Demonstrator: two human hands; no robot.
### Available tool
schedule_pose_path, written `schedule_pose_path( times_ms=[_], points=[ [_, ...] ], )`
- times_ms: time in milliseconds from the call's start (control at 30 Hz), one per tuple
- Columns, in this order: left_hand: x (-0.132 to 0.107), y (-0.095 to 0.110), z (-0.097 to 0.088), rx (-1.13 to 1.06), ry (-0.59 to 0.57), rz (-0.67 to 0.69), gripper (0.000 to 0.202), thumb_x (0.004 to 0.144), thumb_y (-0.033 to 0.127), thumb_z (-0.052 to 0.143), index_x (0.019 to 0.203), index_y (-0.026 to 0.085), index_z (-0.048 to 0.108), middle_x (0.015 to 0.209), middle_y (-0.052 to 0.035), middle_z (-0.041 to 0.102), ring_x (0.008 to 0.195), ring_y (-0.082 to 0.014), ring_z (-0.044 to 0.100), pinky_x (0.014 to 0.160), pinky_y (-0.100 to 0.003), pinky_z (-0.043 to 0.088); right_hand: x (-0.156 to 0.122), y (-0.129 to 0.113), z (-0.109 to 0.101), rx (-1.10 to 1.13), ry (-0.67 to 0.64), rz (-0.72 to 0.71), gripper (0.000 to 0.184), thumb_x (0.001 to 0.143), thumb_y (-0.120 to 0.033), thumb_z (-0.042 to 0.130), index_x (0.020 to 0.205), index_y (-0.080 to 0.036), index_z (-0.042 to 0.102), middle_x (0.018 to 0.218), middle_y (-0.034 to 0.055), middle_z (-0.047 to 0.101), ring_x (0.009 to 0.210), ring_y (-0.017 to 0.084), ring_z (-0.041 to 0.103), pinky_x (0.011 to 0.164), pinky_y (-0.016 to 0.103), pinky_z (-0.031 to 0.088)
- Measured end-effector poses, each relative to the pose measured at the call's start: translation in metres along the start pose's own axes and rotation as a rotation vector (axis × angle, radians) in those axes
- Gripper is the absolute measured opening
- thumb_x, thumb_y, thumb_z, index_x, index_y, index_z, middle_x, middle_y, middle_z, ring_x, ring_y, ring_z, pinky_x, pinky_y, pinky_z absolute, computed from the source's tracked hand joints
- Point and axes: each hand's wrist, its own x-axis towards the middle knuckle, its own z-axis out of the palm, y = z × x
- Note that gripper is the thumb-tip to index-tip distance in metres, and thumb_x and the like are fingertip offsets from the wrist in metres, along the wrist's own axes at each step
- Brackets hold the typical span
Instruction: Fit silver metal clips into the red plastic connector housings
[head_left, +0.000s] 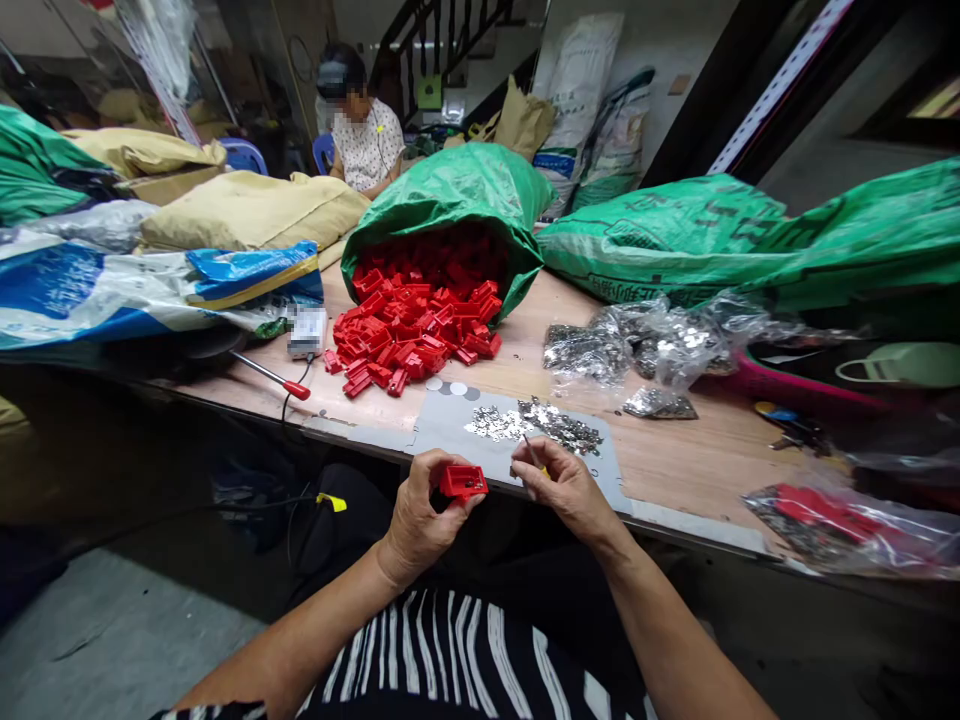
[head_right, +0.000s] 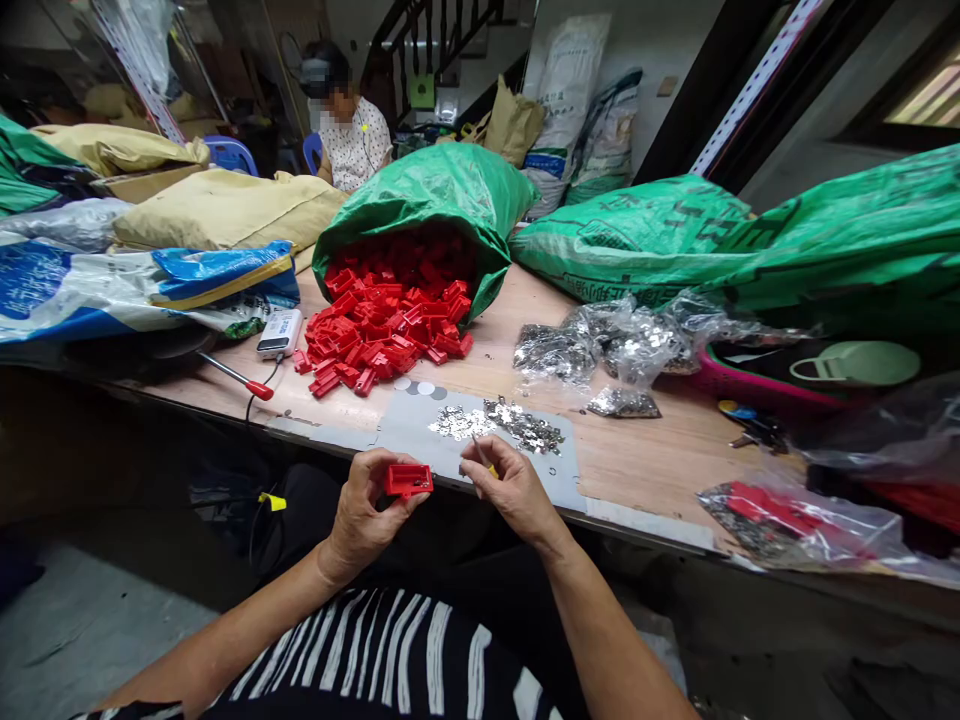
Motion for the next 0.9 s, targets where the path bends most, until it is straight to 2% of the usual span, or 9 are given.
schedule_pose_path(
  times_ms=[133,200,333,467,633,767,900],
  points=[
    [0.003,0.009,0.001,-0.043,-0.011,-0.054,0.038,0.062,0.012,0.082,0.095,0.019,0.065,0.097,-0.0058,0.069,0.089,-0.0189,0.064,0.086,-0.027,0.046,-0.001,-0.002,0.008,-0.009,0.026,-0.028,0.032,0.074,-0.046,0.071,0.082,-0.017,0.061,0.067,-0.0032,0.052,0.050,0.007,0.042,0.046,0.021,0.038],
    [0.005,0.014,0.002,-0.155,-0.054,-0.167,0.040,0.065,0.016,0.081,0.101,0.018,0.064,0.092,-0.0056,0.069,0.085,-0.0184,0.064,0.082,-0.026,0.047,-0.002,-0.005,0.011,-0.016,0.032,-0.028,0.033,0.077,-0.049,0.068,0.083,-0.016,0.063,0.064,-0.0028,0.052,0.049,0.008,0.042,0.045,0.022,0.037],
    [0.008,0.022,0.003,-0.451,-0.196,-0.452,0.048,0.079,0.028,0.070,0.124,0.020,0.055,0.084,-0.0041,0.067,0.069,-0.0144,0.063,0.066,-0.025,0.047,-0.006,-0.014,0.015,-0.072,0.070,-0.084,0.030,0.082,-0.046,0.064,0.087,-0.017,0.065,0.064,-0.0011,0.056,0.049,0.009,0.045,0.047,0.023,0.038],
    [0.006,0.022,0.003,-0.637,-0.259,-0.618,0.046,0.084,0.034,0.065,0.126,0.019,0.056,0.080,-0.0053,0.065,0.061,-0.0121,0.060,0.061,-0.024,0.045,-0.008,-0.019,0.019,-0.233,0.132,-0.206,0.023,0.083,-0.041,0.063,0.084,-0.018,0.066,0.072,0.0022,0.062,0.057,0.012,0.049,0.053,0.024,0.042],
    [0.003,0.020,0.004,-0.718,-0.290,-0.693,0.036,0.084,0.035,0.063,0.113,0.015,0.063,0.076,-0.0061,0.064,0.052,-0.0100,0.057,0.054,-0.023,0.041,-0.009,-0.018,0.022,-0.419,0.090,-0.337,0.017,0.087,-0.035,0.060,0.088,-0.020,0.068,0.070,0.0017,0.062,0.058,0.013,0.050,0.056,0.025,0.043],
    [0.002,0.021,0.004,-0.746,-0.300,-0.702,0.032,0.085,0.033,0.062,0.111,0.014,0.064,0.071,-0.0047,0.063,0.047,-0.0081,0.054,0.054,-0.022,0.040,-0.009,-0.019,0.023,-0.452,0.012,-0.428,0.012,0.090,-0.028,0.057,0.090,-0.021,0.067,0.081,0.0048,0.066,0.069,0.016,0.059,0.065,0.027,0.048],
    [0.002,0.023,0.004,-0.707,-0.302,-0.697,0.031,0.084,0.034,0.062,0.107,0.013,0.065,0.069,-0.0043,0.061,0.046,-0.0078,0.052,0.051,-0.023,0.039,-0.010,-0.022,0.022,-0.467,-0.061,-0.448,0.012,0.092,-0.027,0.055,0.089,-0.022,0.065,0.083,0.0056,0.067,0.077,0.018,0.063,0.069,0.029,0.050]
  ],
)
